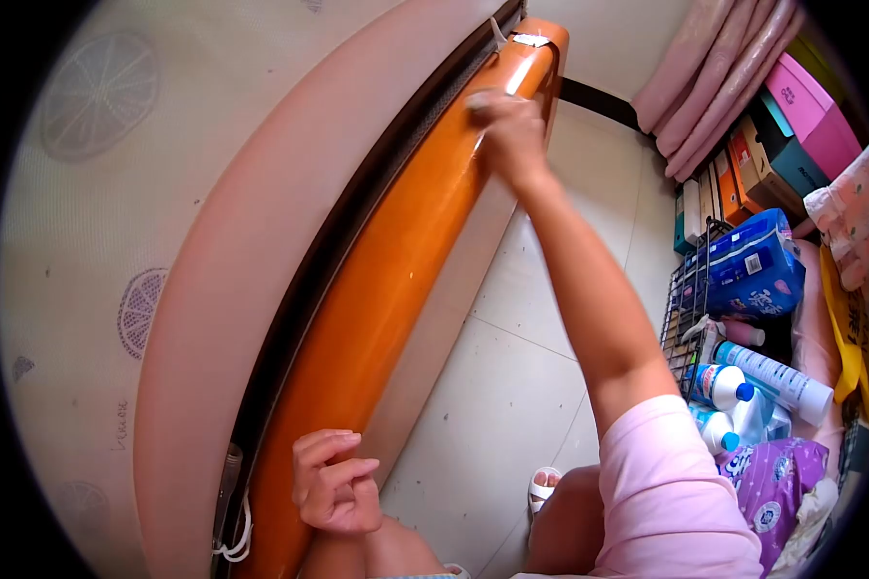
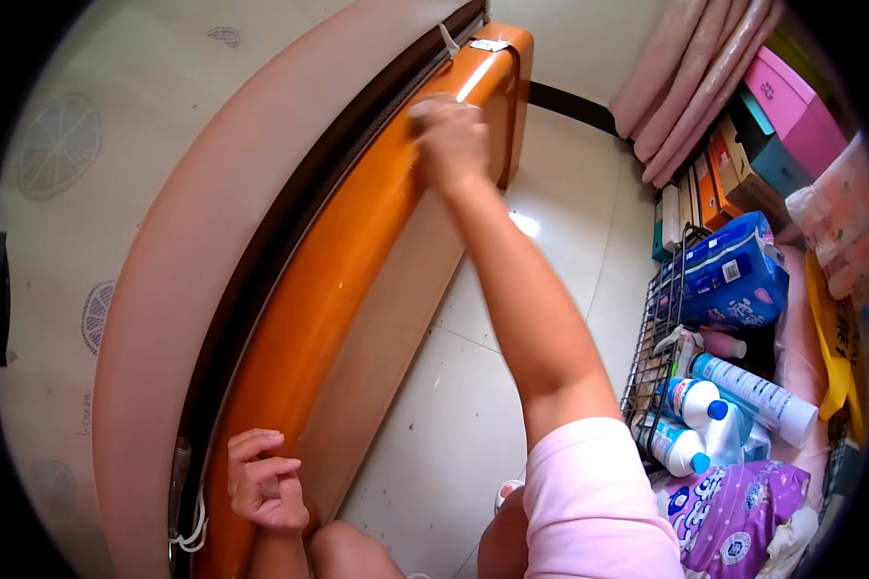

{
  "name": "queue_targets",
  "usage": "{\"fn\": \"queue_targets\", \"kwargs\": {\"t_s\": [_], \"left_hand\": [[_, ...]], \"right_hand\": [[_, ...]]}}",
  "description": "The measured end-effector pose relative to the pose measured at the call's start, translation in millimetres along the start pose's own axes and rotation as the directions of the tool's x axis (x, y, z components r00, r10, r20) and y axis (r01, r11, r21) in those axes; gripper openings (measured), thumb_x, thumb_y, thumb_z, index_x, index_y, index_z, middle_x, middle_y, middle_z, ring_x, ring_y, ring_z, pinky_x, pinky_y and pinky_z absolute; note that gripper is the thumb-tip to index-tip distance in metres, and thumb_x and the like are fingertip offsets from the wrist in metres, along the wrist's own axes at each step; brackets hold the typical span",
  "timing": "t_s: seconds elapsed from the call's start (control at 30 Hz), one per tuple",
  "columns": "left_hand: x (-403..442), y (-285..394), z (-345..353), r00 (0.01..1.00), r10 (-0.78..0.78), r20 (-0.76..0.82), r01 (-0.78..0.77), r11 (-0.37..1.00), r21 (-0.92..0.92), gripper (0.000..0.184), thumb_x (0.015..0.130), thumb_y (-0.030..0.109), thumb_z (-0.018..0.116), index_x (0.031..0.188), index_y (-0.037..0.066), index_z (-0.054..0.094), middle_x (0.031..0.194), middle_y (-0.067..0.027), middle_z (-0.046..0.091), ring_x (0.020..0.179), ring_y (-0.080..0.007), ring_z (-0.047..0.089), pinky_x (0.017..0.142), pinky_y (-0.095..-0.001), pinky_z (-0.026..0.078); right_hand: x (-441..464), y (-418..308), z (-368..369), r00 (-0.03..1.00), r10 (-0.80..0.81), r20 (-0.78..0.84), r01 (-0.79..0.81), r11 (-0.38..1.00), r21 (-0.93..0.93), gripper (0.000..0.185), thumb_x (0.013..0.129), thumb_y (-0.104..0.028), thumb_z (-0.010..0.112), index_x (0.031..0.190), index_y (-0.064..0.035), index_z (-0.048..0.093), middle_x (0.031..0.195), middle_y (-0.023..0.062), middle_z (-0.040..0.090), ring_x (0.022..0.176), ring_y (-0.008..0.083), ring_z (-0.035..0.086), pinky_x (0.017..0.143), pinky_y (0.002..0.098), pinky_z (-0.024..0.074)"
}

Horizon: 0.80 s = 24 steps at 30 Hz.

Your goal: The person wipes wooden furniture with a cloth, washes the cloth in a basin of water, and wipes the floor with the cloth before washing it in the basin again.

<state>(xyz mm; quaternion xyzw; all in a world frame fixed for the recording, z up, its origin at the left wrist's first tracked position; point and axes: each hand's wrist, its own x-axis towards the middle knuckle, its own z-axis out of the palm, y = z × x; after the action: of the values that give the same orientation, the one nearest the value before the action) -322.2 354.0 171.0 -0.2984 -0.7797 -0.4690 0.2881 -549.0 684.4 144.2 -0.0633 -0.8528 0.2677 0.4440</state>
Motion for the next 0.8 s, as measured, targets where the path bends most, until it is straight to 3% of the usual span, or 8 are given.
{"fn": "queue_targets", "kwargs": {"t_s": [0.07, 0.13, 0.23, 0.3, 0.5, 0.53, 0.6, 0.8], "left_hand": [[1, 1, -1, 1.000, -0.002, 0.025, 0.002, 1.000, 0.014, 0.020, 0.051, -0.002, 0.051, 0.067, 0.003, 0.062, 0.081, -0.0145, 0.062, 0.074, -0.0268, 0.058, 0.065, -0.0340, 0.049], [0, 3, -2, 0.999, -0.016, 0.050, 0.015, 1.000, 0.022, 0.021, 0.053, -0.003, 0.050, 0.069, 0.003, 0.063, 0.083, -0.0145, 0.062, 0.077, -0.0284, 0.059, 0.068, -0.0345, 0.050], [-1, 4, -7, 0.988, 0.000, 0.152, -0.003, 1.000, 0.018, 0.020, 0.059, -0.003, 0.048, 0.074, 0.003, 0.059, 0.093, -0.0150, 0.060, 0.086, -0.0299, 0.056, 0.076, -0.0352, 0.047], [-2, 6, -6, 0.990, -0.004, 0.139, 0.002, 1.000, 0.013, 0.021, 0.060, -0.004, 0.046, 0.075, 0.002, 0.059, 0.093, -0.0150, 0.060, 0.088, -0.0295, 0.056, 0.078, -0.0351, 0.047], [-11, 4, -7, 0.997, 0.070, 0.045, -0.069, 0.997, -0.027, 0.021, 0.062, -0.010, 0.050, 0.075, 0.003, 0.061, 0.087, -0.0138, 0.062, 0.081, -0.0281, 0.058, 0.071, -0.0335, 0.049], [-15, 6, -10, 0.995, 0.073, 0.062, -0.071, 0.997, -0.025, 0.021, 0.062, -0.010, 0.050, 0.075, 0.003, 0.061, 0.087, -0.0138, 0.062, 0.081, -0.0281, 0.058, 0.071, -0.0335, 0.049], [-22, 7, -16, 0.995, 0.092, 0.028, -0.091, 0.995, -0.040, 0.020, 0.063, -0.012, 0.051, 0.074, 0.002, 0.060, 0.085, -0.0133, 0.062, 0.078, -0.0265, 0.058, 0.069, -0.0328, 0.049], [-82, 15, -24, 0.961, -0.028, 0.274, 0.042, 0.998, -0.046, 0.017, 0.067, -0.012, 0.049, 0.073, 0.000, 0.059, 0.083, -0.0144, 0.061, 0.078, -0.0245, 0.056, 0.070, -0.0297, 0.047]], "right_hand": [[7, 43, -38, 0.615, 0.766, 0.187, -0.788, 0.585, 0.192, 0.018, 0.082, -0.005, 0.048, 0.079, 0.0012, 0.065, 0.080, 0.0154, 0.066, 0.067, 0.0290, 0.065, 0.067, 0.0390, 0.0544], [-26, 99, -41, 0.299, 0.924, 0.241, -0.457, -0.083, 0.886, 0.016, 0.085, 0.000, 0.045, 0.090, 0.0110, 0.056, 0.081, 0.0223, 0.060, 0.061, 0.0317, 0.062, 0.050, 0.0406, 0.0547], [-69, 89, -46, 0.400, 0.786, 0.471, -0.463, -0.270, 0.844, 0.020, 0.089, -0.006, 0.047, 0.100, 0.0086, 0.055, 0.092, 0.0158, 0.061, 0.083, 0.0296, 0.062, 0.071, 0.0429, 0.0546], [-83, 68, -40, 0.486, 0.827, 0.283, -0.593, 0.074, 0.802, 0.027, 0.090, -0.016, 0.051, 0.108, 0.0034, 0.056, 0.097, 0.0111, 0.062, 0.087, 0.0234, 0.059, 0.077, 0.0372, 0.0492], [-148, -46, -53, 0.523, 0.829, 0.197, -0.193, -0.110, 0.975, 0.027, 0.094, -0.021, 0.047, 0.103, 0.0023, 0.058, 0.096, 0.0087, 0.061, 0.087, 0.0185, 0.055, 0.082, 0.0301, 0.0442], [-185, -44, -33, 0.574, 0.818, 0.035, -0.428, 0.264, 0.864, 0.022, 0.092, -0.017, 0.046, 0.098, 0.0007, 0.059, 0.079, 0.0095, 0.063, 0.071, 0.0175, 0.058, 0.065, 0.0289, 0.0467], [-227, -92, -41, 0.248, 0.921, 0.300, -0.585, -0.105, 0.805, 0.021, 0.089, -0.009, 0.044, 0.096, 0.0030, 0.059, 0.070, 0.0148, 0.062, 0.049, 0.0167, 0.055, 0.046, 0.0258, 0.0433], [-300, -113, -47, 0.346, 0.720, 0.601, -0.715, -0.213, 0.666, 0.032, 0.095, -0.021, 0.043, 0.112, 0.0021, 0.056, 0.097, 0.0094, 0.065, 0.091, 0.0185, 0.060, 0.083, 0.0289, 0.0450]]}}
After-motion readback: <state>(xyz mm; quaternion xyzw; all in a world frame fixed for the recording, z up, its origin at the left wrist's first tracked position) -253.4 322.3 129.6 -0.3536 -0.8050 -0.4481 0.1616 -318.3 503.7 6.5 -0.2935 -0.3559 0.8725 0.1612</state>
